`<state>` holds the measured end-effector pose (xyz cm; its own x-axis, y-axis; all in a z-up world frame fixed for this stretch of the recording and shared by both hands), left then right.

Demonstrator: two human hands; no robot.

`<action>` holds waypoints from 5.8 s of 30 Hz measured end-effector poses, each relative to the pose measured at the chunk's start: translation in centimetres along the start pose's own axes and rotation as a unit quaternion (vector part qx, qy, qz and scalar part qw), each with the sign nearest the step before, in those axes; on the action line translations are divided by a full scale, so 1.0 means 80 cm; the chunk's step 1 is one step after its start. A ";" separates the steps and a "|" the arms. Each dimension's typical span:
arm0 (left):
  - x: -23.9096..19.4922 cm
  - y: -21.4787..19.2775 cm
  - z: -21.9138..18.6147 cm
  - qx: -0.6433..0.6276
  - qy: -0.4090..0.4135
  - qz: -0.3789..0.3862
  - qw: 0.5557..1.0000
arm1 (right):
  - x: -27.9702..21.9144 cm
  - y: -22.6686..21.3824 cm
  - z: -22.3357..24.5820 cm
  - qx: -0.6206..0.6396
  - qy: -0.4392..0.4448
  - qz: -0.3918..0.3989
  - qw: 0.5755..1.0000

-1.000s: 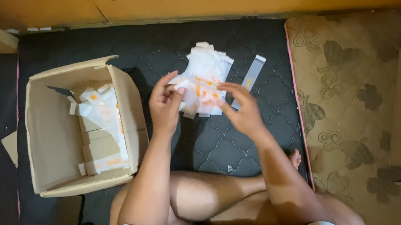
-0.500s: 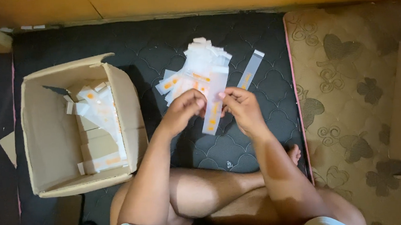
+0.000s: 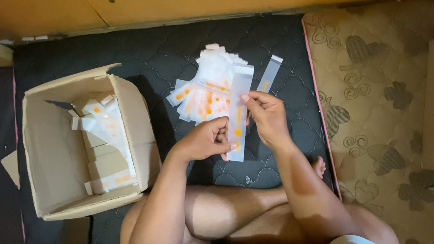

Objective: Peeling the protective backing from adhesive strips and placing them into a cardboard box.

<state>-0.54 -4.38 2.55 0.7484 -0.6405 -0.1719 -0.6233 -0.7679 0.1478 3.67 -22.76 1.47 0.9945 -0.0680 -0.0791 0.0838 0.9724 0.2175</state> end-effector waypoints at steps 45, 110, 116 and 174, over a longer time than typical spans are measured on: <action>0.029 -0.083 0.088 0.157 -0.120 -0.412 0.890 | 0.091 -0.044 0.028 -0.647 -0.128 0.182 0.729; -0.324 -0.249 -0.014 0.233 -0.287 -0.495 0.786 | -0.015 0.491 -0.123 -0.540 -0.024 0.370 0.756; -0.329 -0.190 -0.088 0.112 -0.031 -0.527 0.842 | -0.030 0.459 -0.017 -0.247 0.025 0.352 0.902; -0.020 -0.061 -0.030 -0.068 0.130 -0.403 0.903 | -0.010 -0.025 0.014 0.188 0.010 -0.158 0.969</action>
<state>1.81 0.42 4.44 0.9857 0.1628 -0.0440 0.1684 -0.9657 0.1975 2.74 -24.90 2.19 0.9149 -0.3407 -0.2167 0.4035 0.7534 0.5192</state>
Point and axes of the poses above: each hand's wrist, its own x-axis towards the middle knuckle, its own y-axis out of the palm, z = x × y, the point moved 3 cm from there along x, towards the middle knuckle, and after that the axes turned 1 degree about -y, right-handed, at the moved point
